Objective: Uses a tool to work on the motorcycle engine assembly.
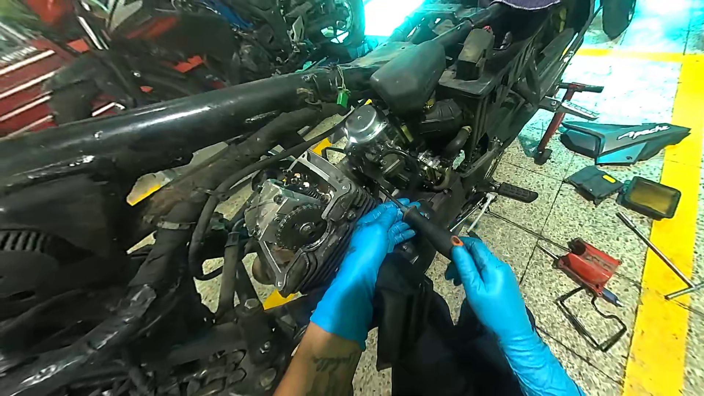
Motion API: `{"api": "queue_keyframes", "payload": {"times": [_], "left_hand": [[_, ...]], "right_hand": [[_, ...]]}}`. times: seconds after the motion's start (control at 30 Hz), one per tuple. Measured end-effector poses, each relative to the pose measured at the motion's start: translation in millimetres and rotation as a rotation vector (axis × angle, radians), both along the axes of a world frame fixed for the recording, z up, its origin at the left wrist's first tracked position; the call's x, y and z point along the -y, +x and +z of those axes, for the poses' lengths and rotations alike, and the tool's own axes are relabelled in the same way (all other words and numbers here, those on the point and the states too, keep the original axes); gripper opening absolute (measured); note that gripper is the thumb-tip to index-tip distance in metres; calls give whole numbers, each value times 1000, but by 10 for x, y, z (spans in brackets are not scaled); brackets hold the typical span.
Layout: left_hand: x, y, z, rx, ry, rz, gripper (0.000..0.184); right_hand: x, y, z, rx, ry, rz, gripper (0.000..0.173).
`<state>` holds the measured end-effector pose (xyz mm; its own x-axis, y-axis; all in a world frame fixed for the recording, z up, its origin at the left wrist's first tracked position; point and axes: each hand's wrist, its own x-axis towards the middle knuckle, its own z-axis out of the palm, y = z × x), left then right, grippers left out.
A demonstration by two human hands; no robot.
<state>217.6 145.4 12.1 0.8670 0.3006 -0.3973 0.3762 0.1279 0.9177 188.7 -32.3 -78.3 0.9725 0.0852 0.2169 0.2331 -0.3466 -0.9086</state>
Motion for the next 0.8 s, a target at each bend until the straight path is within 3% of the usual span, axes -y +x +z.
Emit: {"api": "queue_keyframes", "payload": {"times": [0.13,0.27,0.37,0.47,0.6,0.73,0.8], "left_hand": [[-1,-10,3,-1,23,-3,33],[14,-15,22,-3,1,4,33],[0,-12,17,18,-14,17,32],[-7,2,21,1,12,1,33],[-9,2,45,-1,46,10,33],[20,52,110,-43,-38,33,32],[11,44,84,-22,-65,2,34]], "right_hand": [[57,-15,8,-10,-58,36,59],[21,-38,-17,41,-53,-7,46],[18,-8,38,-24,-71,4,52],[63,-29,15,66,-94,36,57],[-4,-27,-59,150,-5,-16,44],[27,-9,123,6,-57,-2,46],[68,-22,151,97,-86,54,53]]}}
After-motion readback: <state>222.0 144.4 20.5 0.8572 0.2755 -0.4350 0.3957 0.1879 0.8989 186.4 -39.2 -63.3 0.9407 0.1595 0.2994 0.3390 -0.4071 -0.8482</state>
